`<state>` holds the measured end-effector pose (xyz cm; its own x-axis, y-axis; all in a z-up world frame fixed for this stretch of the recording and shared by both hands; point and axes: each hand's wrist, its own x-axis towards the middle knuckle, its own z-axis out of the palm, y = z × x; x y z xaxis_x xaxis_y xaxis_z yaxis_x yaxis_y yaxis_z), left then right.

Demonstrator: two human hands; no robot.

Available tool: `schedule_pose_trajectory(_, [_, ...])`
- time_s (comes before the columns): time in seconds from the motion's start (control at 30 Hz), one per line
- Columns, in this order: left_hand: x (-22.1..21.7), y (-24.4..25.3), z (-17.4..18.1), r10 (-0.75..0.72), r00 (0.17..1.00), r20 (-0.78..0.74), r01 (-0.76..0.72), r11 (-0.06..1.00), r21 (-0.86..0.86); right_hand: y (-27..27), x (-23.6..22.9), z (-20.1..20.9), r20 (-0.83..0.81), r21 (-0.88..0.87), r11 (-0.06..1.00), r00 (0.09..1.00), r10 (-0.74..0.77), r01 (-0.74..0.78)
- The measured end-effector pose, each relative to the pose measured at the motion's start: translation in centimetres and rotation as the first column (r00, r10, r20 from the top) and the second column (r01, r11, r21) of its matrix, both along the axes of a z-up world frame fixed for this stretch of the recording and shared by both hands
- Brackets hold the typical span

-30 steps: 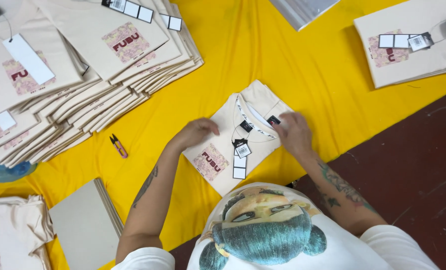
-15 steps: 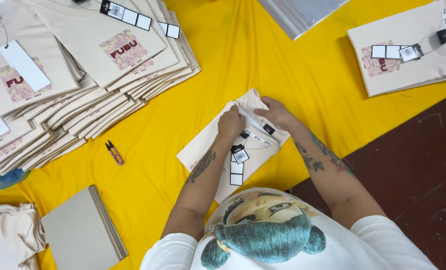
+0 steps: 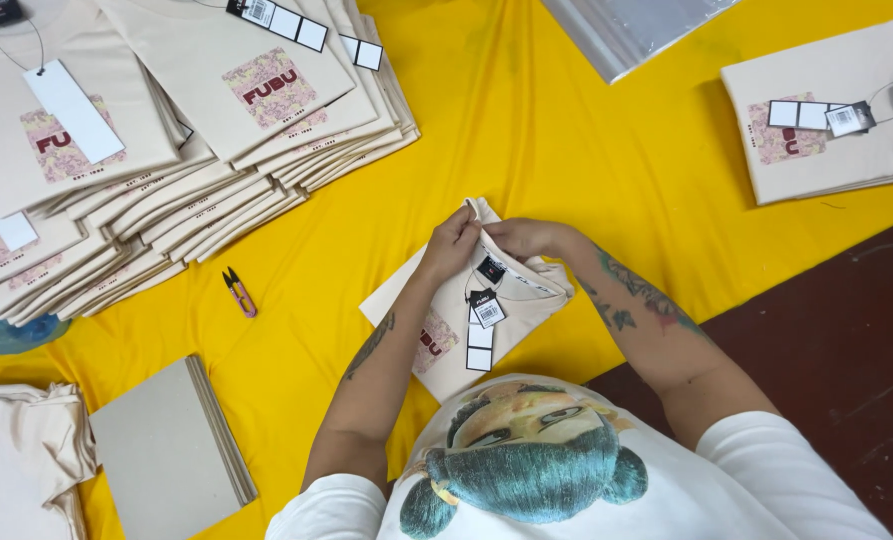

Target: A person is folding white t-shirts using a grey folding board on a yellow table in a factory setting, then stacking them.

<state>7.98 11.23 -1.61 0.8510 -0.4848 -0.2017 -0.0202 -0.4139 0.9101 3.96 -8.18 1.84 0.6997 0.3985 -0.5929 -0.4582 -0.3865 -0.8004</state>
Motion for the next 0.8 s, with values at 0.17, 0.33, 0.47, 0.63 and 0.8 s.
schedule_pose_trajectory(0.17, [-1.1,-1.4,2.4,-0.017,0.997,0.070,0.009,0.994,0.113,-0.8,-0.4,-2.6,-0.284,0.323,0.898,0.936,-0.210,0.300])
schedule_pose_trajectory(0.33, [-4.1,-2.5,1.4,-0.257,0.749,0.611,0.105,0.956,0.274,-4.7,-4.3,-0.1,-0.095,0.287,0.919,0.962,-0.255,0.272])
schedule_pose_trajectory(0.47, [-8.2,-2.8,7.0,-0.571,0.668,0.478,0.442,0.821,0.362,-8.2,-9.0,-0.8,0.143,0.035,0.958,0.947,-0.287,0.285])
schedule_pose_trajectory(0.63, [-8.8,-3.6,4.5,-0.728,0.588,0.352,0.495,0.668,0.556,-8.2,-12.3,-2.2,0.154,0.021,0.954,0.942,-0.300,0.300])
schedule_pose_trajectory(0.8, [-10.1,-2.2,3.7,-0.630,0.569,0.529,0.461,0.776,0.430,-6.2,-13.1,1.2,0.064,0.228,0.899,0.916,-0.396,0.373])
